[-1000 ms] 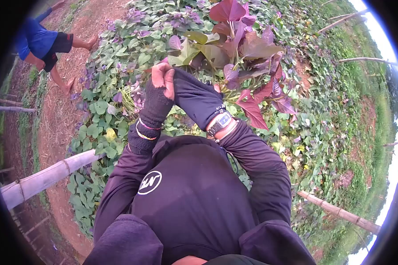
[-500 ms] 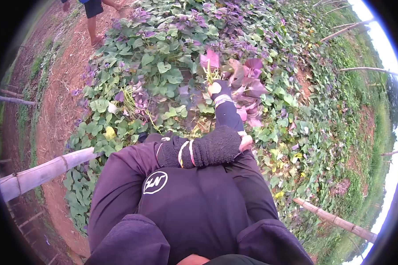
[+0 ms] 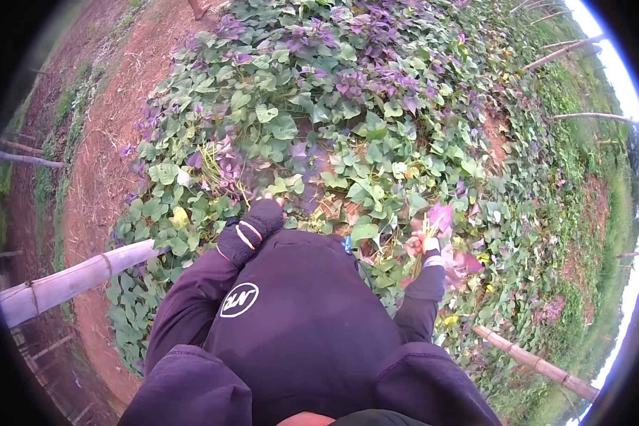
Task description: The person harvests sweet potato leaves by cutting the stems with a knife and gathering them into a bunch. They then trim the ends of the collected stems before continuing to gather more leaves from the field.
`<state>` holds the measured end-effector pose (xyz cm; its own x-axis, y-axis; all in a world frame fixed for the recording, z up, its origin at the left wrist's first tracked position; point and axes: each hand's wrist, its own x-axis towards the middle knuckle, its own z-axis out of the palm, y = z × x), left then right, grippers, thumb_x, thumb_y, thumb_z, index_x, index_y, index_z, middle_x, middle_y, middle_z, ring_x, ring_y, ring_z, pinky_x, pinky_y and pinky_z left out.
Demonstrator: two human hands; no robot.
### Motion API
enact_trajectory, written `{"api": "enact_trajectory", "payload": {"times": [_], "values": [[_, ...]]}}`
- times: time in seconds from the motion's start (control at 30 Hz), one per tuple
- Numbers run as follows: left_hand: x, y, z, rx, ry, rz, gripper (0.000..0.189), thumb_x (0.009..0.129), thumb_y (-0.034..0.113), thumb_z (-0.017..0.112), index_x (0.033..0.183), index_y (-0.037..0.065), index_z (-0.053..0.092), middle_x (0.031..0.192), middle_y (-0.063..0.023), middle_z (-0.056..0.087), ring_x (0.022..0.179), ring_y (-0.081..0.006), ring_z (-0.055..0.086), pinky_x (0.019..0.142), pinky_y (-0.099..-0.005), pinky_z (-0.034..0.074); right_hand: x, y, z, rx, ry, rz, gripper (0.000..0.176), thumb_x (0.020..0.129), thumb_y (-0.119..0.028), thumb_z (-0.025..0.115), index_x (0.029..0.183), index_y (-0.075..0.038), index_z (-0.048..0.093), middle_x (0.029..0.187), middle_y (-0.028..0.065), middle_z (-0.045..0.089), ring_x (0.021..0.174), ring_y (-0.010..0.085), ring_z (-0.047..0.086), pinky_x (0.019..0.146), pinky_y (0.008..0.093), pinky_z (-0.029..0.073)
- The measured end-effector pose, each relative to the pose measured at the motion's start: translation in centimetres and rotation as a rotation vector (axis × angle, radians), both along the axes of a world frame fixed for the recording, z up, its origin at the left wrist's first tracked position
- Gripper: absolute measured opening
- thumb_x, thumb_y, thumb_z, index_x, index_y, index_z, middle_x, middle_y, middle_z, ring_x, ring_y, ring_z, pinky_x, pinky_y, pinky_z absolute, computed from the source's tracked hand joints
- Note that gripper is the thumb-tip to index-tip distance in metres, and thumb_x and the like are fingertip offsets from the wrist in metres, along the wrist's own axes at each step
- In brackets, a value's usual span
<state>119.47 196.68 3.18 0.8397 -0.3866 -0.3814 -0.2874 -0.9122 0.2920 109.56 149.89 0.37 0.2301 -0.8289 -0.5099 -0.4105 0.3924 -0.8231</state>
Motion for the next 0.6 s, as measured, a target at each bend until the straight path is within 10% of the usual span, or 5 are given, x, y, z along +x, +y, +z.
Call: {"api": "enact_trajectory", "payload": {"times": [0.2,0.6], "values": [[-4.2,0.4,-3.0,0.165,0.218,-0.002,0.026,0.076,0.026,0.048,0.090,0.004,0.052,0.074,-0.0138,0.059,0.083,-0.0301,0.054,0.066,-0.0390,0.045,-7.9,1.8,-9.0,0.329,0.345,0.288,0.018,0.082,-0.019,0.049,0.090,-0.009,0.061,0.047,-0.0007,0.039,0.036,0.0112,0.037,0.034,0.0314,0.034],[4.2,-8.7,3.6,0.286,0.440,0.167,0.060,0.046,0.022,0.072,0.100,0.003,0.054,0.084,-0.0180,0.059,0.085,-0.0298,0.056,0.073,-0.0359,0.045,-6.2,-16.1,-2.2,0.311,0.471,0.582,0.018,0.082,-0.018,0.049,0.090,-0.008,0.061,0.046,-0.0005,0.039,0.035,0.0113,0.036,0.034,0.0310,0.033]]}}
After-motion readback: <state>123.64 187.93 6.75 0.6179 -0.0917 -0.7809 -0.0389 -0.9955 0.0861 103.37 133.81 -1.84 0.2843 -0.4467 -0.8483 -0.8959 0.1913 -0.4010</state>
